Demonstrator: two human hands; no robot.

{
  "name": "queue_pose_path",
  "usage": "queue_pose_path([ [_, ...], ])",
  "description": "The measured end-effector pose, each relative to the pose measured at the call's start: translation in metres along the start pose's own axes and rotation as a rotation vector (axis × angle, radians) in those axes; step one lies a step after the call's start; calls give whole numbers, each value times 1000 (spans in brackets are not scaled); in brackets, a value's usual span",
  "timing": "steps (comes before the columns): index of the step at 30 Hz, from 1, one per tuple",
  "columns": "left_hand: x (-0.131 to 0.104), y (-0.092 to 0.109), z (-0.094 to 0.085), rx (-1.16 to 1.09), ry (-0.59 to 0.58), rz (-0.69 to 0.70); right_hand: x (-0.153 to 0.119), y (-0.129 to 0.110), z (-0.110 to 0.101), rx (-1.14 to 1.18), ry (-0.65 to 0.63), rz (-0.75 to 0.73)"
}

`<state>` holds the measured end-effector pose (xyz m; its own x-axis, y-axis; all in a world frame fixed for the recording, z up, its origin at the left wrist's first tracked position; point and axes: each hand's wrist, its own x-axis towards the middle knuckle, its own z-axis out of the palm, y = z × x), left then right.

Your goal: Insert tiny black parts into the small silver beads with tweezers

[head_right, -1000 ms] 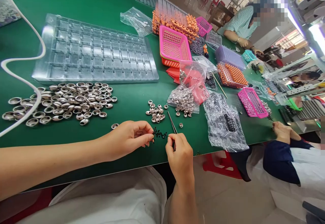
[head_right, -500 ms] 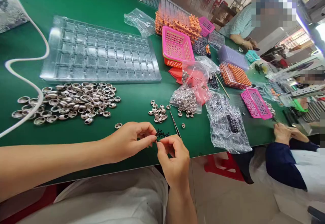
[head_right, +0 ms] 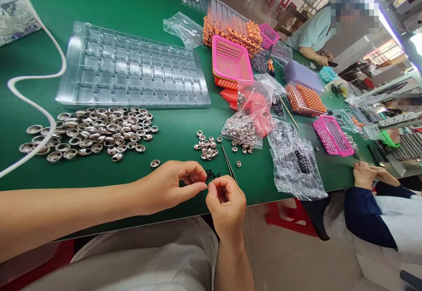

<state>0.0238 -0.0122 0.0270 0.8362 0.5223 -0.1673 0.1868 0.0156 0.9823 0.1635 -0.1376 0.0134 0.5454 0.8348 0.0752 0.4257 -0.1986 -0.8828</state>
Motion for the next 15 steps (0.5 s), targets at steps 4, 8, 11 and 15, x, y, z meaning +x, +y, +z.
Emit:
queue_pose_path([
  [4, -1, 0, 0, 10, -19, -29, -1, 0, 1, 72, 11, 43],
  [8, -1, -1, 0, 17, -20, -23, 0, 4, 1, 256, -56, 166],
  [11, -1, -1, -1, 58, -20, 14, 5, 9, 1, 494, -133, 332],
  [15, -1, -1, -1, 105, -18, 67, 13, 10, 0, 720, -283, 505],
])
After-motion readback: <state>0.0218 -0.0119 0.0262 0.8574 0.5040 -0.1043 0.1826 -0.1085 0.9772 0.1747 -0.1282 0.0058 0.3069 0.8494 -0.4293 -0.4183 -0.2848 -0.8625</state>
